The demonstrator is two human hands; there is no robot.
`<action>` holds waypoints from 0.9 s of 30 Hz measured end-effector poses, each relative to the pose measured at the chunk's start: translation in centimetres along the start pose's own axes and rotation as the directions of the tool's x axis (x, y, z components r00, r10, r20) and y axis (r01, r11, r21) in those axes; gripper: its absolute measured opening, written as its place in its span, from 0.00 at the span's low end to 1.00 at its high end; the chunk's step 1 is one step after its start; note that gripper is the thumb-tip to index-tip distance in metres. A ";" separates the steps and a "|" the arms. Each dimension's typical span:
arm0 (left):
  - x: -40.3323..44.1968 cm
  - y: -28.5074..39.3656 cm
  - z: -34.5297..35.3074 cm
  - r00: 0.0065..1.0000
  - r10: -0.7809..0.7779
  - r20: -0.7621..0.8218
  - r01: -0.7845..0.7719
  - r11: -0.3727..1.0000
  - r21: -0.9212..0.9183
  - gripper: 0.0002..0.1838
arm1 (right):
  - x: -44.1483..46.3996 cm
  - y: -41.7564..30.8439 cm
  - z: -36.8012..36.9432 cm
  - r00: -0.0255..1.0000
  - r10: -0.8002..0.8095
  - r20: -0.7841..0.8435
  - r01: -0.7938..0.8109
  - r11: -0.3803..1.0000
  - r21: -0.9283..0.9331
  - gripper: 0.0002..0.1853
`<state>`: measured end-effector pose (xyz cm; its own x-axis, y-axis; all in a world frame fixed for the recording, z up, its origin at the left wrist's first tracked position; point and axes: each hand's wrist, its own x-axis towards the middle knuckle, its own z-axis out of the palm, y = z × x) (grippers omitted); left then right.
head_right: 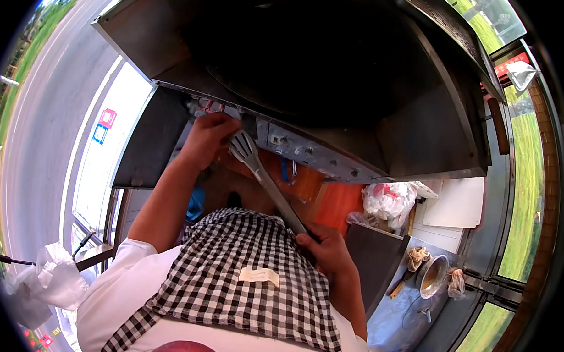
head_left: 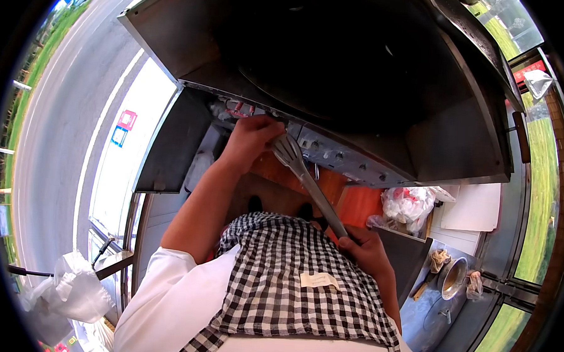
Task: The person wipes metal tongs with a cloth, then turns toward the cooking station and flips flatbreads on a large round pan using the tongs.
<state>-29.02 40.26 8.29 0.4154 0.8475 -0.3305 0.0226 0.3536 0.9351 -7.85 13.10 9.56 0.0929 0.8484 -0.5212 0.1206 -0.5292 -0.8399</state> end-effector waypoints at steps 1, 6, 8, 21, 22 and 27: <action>0.3 -0.1 -0.5 1.000 0.010 0.019 -0.010 1.000 0.016 0.12 | 0.1 0.1 0.0 1.000 -0.022 -0.002 0.022 0.999 -0.029 0.19; 0.1 0.9 -0.8 0.994 0.077 -0.078 -0.083 0.993 -0.083 0.12 | -0.2 -0.3 0.3 0.999 -0.004 -0.032 0.006 0.998 0.059 0.24; -0.1 1.6 -1.1 0.985 0.133 -0.111 -0.145 0.984 -0.107 0.12 | 0.0 -0.1 0.4 0.999 -0.026 -0.036 0.029 0.996 0.085 0.26; -6.8 10.1 2.5 0.745 0.648 0.160 -0.551 0.732 -0.400 0.08 | 1.4 1.1 -0.4 0.993 0.105 -0.062 -0.082 0.952 0.295 0.20; -7.5 11.0 2.8 0.679 0.706 0.199 -0.597 0.690 -0.409 0.09 | 1.7 1.3 -0.4 0.994 0.094 -0.061 -0.071 0.950 0.303 0.19; -10.5 14.9 3.8 0.403 0.854 0.328 -0.708 0.518 -0.480 0.11 | 2.9 1.3 -0.9 0.998 0.043 -0.049 -0.029 0.967 0.254 0.16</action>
